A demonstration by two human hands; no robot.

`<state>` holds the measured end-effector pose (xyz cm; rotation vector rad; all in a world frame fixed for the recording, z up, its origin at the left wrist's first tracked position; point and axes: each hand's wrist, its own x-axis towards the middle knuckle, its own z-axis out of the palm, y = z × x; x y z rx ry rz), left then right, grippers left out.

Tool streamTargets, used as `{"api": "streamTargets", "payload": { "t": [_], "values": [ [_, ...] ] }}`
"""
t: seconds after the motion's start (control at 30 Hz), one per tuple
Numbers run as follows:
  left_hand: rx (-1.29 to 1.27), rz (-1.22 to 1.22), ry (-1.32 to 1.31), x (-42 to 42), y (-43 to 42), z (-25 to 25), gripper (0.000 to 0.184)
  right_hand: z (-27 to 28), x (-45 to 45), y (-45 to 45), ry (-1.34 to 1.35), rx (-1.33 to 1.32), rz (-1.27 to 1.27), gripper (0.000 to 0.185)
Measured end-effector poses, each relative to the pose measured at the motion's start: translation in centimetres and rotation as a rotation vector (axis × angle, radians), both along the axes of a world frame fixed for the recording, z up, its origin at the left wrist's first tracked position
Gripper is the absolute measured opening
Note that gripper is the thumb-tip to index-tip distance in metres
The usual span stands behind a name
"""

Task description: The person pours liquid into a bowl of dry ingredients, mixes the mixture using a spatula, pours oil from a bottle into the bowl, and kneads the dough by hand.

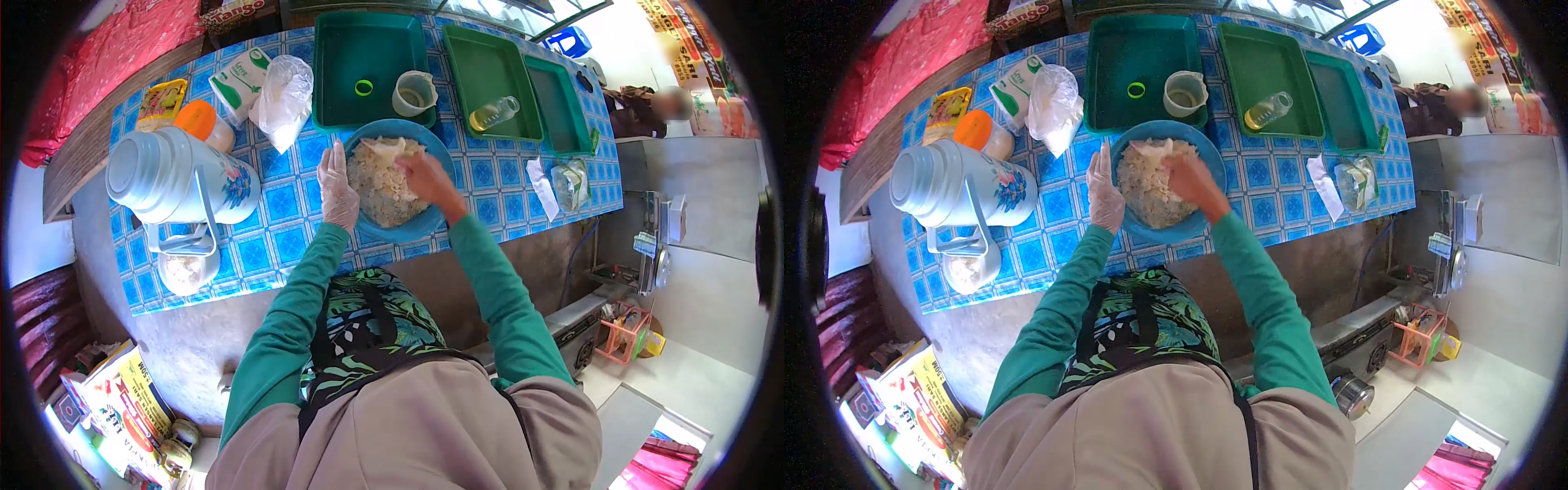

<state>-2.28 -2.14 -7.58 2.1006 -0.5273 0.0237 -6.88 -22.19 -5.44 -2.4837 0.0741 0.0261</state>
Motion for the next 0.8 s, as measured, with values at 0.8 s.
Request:
{"api": "streamTargets", "payload": {
  "t": [0.8],
  "values": [
    [0.031, 0.151, 0.079, 0.9, 3.2, -2.0, 0.051, 1.9, 4.9, -0.2, 0.077, 0.059, 0.773, 0.022]
  ]
}}
